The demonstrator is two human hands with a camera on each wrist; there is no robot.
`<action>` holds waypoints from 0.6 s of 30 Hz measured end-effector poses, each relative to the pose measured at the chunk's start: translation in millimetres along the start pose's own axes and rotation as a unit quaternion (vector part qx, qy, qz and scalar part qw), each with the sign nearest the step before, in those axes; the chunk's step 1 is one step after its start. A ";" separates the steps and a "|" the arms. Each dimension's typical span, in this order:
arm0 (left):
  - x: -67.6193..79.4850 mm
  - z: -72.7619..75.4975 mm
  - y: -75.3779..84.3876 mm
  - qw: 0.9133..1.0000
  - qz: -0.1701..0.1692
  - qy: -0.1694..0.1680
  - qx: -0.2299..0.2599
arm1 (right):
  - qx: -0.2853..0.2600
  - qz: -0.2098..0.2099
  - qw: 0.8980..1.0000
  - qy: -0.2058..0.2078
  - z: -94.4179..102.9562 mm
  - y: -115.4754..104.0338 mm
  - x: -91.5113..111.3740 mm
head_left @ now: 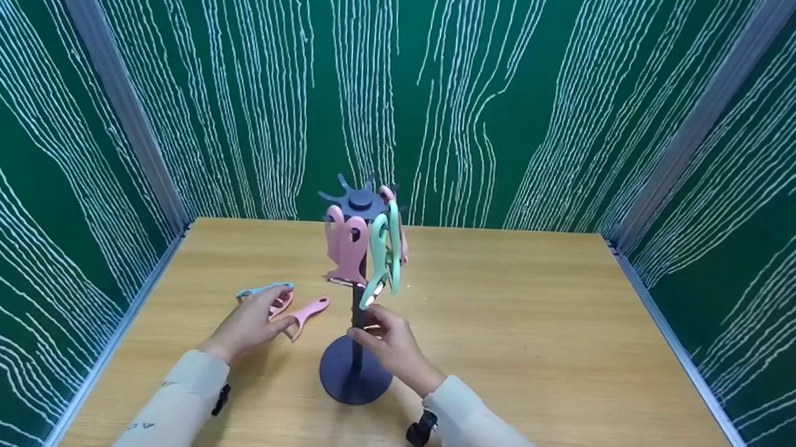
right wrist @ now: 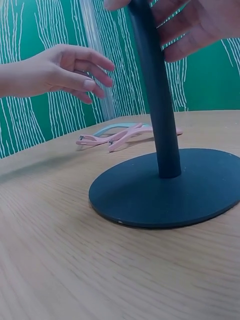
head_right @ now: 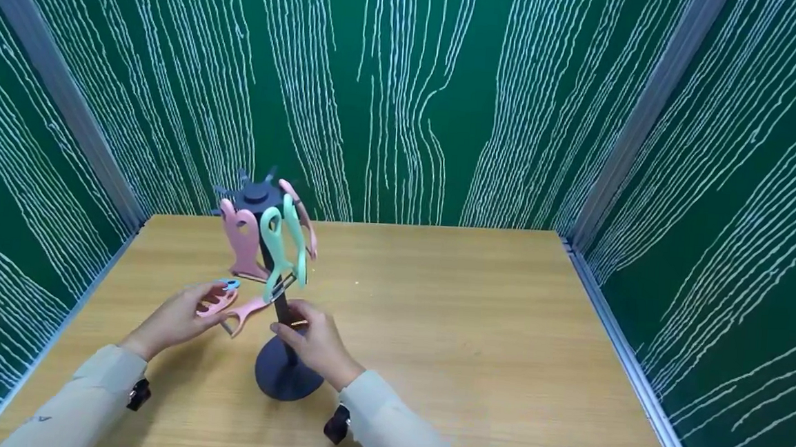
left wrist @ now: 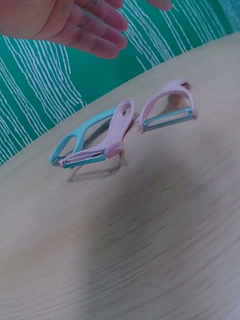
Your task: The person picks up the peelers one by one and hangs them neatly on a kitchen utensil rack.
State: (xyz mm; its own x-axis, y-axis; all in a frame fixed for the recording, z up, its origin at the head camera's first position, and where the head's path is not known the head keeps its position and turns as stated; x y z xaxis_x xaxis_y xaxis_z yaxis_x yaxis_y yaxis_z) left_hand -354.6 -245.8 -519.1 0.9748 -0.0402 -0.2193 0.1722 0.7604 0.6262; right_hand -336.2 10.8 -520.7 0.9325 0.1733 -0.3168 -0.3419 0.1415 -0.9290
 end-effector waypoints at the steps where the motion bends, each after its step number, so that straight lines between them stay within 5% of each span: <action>1: -1.4 -0.8 -0.5 1.000 0.000 0.001 -0.002 | 0.001 -0.001 1.000 0.003 -0.2 0.1 -0.6; 10: -13.9 -12.6 -1.8 1.000 -0.014 0.006 -0.007 | 0.012 0.006 1.000 0.008 -0.7 1.1 -1.4; 18: -18.7 -24.5 -7.6 1.000 0.029 -0.007 0.011 | 0.014 -0.002 1.000 0.008 -0.7 2.9 -1.6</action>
State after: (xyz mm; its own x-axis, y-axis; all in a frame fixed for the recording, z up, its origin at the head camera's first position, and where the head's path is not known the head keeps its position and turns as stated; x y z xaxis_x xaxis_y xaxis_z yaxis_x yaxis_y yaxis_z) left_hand -377.6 -235.0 -538.1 0.9851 -0.0068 -0.1717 0.1192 0.7470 0.6540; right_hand -338.5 10.2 -523.1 0.9351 0.1581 -0.3170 -0.3420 0.1700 -0.9242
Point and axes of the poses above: each hand's wrist, its own x-axis away from the middle knuckle, its own z-axis out of the back of the hand, y = z × x, the point moved 7 cm from there along -x, towards the middle knuckle, and after that the axes turned 14 degrees about y, right-handed, at the moved point
